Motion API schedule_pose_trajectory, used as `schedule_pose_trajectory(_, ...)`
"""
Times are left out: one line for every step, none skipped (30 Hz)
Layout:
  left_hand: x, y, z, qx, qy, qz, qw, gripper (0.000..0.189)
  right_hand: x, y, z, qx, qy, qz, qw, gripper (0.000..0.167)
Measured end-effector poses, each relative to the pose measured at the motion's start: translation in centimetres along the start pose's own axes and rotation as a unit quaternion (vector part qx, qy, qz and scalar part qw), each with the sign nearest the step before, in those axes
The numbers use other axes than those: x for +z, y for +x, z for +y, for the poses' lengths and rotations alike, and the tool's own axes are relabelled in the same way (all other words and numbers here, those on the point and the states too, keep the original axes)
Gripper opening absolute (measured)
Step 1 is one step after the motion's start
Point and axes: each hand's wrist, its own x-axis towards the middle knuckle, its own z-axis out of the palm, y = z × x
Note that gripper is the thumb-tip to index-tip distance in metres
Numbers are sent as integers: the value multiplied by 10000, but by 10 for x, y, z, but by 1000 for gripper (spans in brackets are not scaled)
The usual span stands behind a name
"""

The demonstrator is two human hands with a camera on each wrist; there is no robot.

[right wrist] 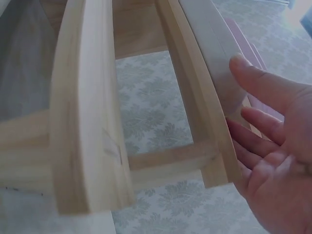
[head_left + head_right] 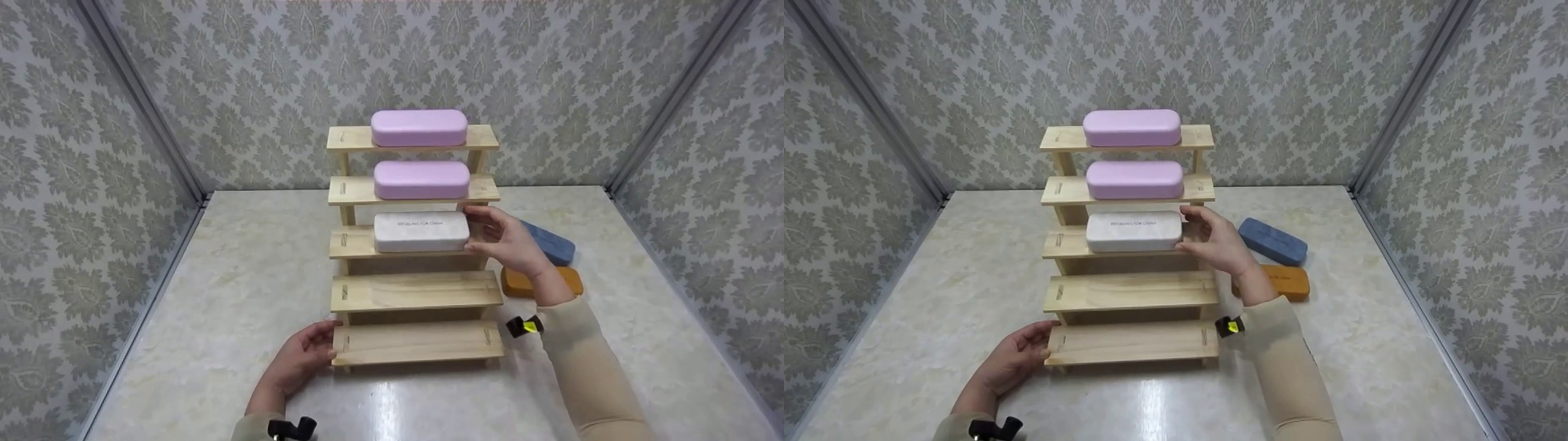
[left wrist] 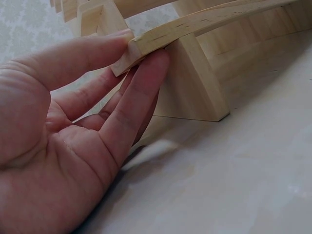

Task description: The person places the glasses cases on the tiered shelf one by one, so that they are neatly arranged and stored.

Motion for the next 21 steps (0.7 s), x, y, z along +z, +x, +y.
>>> schedule_pose_trajectory(0, 0, 0, -7, 9, 19, 10000, 56, -2, -2, 0, 7, 2, 82, 10000, 64)
schedule_pose_trajectory(0, -1, 0, -31, 3, 43, 10000, 56, -4, -4, 1, 11, -5, 163, 9999, 61)
schedule_pose_trajectory(1, -1, 0, -49, 9, 62, 10000, 56, -6, -6, 1, -9, -27, 228, 9997, 58)
schedule_pose_trajectory(1, -1, 0, -61, 11, 70, 10000, 57, -8, -8, 2, -14, -26, 293, 9996, 56)
schedule_pose_trajectory(1, -1, 0, -77, -2, 89, 9999, 57, -10, -10, 2, -28, -27, 343, 9994, 54)
schedule_pose_trajectory(2, -1, 0, -107, -29, 121, 9999, 58, -12, -12, 2, -59, -51, 383, 9992, 53)
schedule_pose_trajectory(2, -1, 1, -126, -41, 141, 9998, 58, -14, -14, 2, -92, -79, 428, 9990, 51)
schedule_pose_trajectory(3, -1, 1, -148, -55, 165, 9997, 58, -16, -16, 2, -139, -63, 463, 9988, 50)
schedule_pose_trajectory(3, 0, 1, -160, -50, 185, 9997, 58, -18, -18, 2, -168, -52, 507, 9986, 49)
schedule_pose_trajectory(3, 0, 1, -170, -52, 203, 9996, 58, -20, -20, 2, -190, -44, 556, 9983, 48)
schedule_pose_trajectory(3, 0, 1, -184, -46, 231, 9996, 58, -22, -22, 2, -206, -14, 602, 9980, 48)
schedule_pose_trajectory(3, 0, 1, -191, -40, 242, 9995, 58, -24, -24, 3, -210, 11, 653, 9976, 47)
schedule_pose_trajectory(3, 0, 0, -197, -24, 258, 9995, 58, -27, -25, 4, -220, 9, 694, 9973, 46)
schedule_pose_trajectory(3, 0, 0, -209, -9, 271, 9994, 58, -29, -27, 6, -204, 28, 731, 9971, 45)
schedule_pose_trajectory(3, 0, 0, -221, 3, 280, 9994, 58, -32, -28, 7, -162, -13, 781, 9968, 45)
schedule_pose_trajectory(3, 0, 0, -229, 9, 284, 9993, 59, -35, -30, 8, -111, -50, 815, 9966, 44)
schedule_pose_trajectory(3, 0, 0, -232, 15, 282, 9993, 59, -38, -32, 10, -46, -92, 842, 9964, 44)
schedule_pose_trajectory(3, 0, 0, -234, 17, 275, 9993, 60, -41, -34, 12, 8, -138, 868, 9961, 44)
schedule_pose_trajectory(3, 0, 0, -239, 20, 271, 9993, 60, -43, -36, 13, 64, -203, 891, 9958, 44)
schedule_pose_trajectory(3, 0, 0, -236, 17, 260, 9994, 61, -46, -38, 15, 139, -241, 924, 9953, 44)
schedule_pose_trajectory(3, 0, 0, -234, 19, 253, 9994, 61, -49, -40, 16, 186, -280, 948, 9949, 43)
